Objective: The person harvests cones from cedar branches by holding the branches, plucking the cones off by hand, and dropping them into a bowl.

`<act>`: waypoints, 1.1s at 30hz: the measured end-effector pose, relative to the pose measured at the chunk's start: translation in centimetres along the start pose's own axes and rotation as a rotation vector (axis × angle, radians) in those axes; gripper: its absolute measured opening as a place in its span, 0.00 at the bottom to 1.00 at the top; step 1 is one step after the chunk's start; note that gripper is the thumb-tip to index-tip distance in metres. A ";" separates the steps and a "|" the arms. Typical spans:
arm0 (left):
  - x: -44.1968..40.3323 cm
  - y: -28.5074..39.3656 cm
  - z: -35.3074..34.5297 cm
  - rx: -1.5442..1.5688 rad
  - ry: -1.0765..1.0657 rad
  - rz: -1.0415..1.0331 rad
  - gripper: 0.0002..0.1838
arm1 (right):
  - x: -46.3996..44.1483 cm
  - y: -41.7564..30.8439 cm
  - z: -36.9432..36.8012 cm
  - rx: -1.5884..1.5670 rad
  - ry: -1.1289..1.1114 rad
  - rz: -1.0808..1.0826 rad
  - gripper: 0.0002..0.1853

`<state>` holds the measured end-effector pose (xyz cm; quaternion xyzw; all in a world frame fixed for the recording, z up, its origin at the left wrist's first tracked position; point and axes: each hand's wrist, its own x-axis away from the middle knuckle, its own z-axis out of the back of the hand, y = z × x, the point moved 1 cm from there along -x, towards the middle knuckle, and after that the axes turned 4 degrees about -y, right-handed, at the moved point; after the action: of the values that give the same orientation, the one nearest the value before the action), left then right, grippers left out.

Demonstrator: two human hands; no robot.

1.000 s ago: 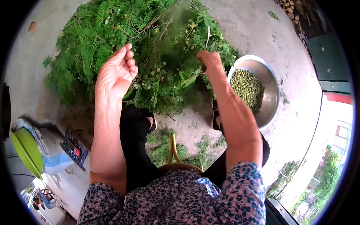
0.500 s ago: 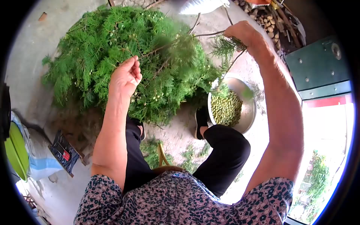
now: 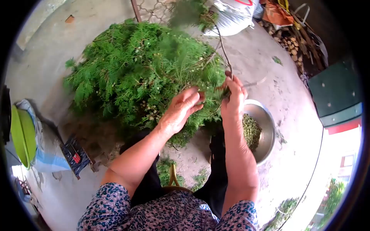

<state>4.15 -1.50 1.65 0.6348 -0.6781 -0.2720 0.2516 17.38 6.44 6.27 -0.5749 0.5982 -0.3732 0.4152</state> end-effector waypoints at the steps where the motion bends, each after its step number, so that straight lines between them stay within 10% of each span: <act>1: -0.4 0.2 0.5 0.121 0.108 -0.033 0.25 | 0.6 0.6 0.0 -0.064 -0.061 -0.040 0.15; 6: -1.5 2.8 1.7 0.316 0.393 -0.234 0.03 | 1.9 2.5 2.2 -0.129 -0.084 -0.167 0.17; 18: -1.3 6.5 5.0 0.170 0.374 -0.515 0.11 | 1.0 2.7 7.6 -0.190 -0.026 -0.238 0.15; 33: -0.7 7.6 6.4 -0.293 0.979 -0.561 0.07 | 0.2 0.9 7.8 -0.108 0.016 -0.176 0.16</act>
<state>-5.74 -0.11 2.22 0.8004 -0.2439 -0.0942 0.5394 24.23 6.57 2.54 -0.6437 0.5678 -0.3803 0.3444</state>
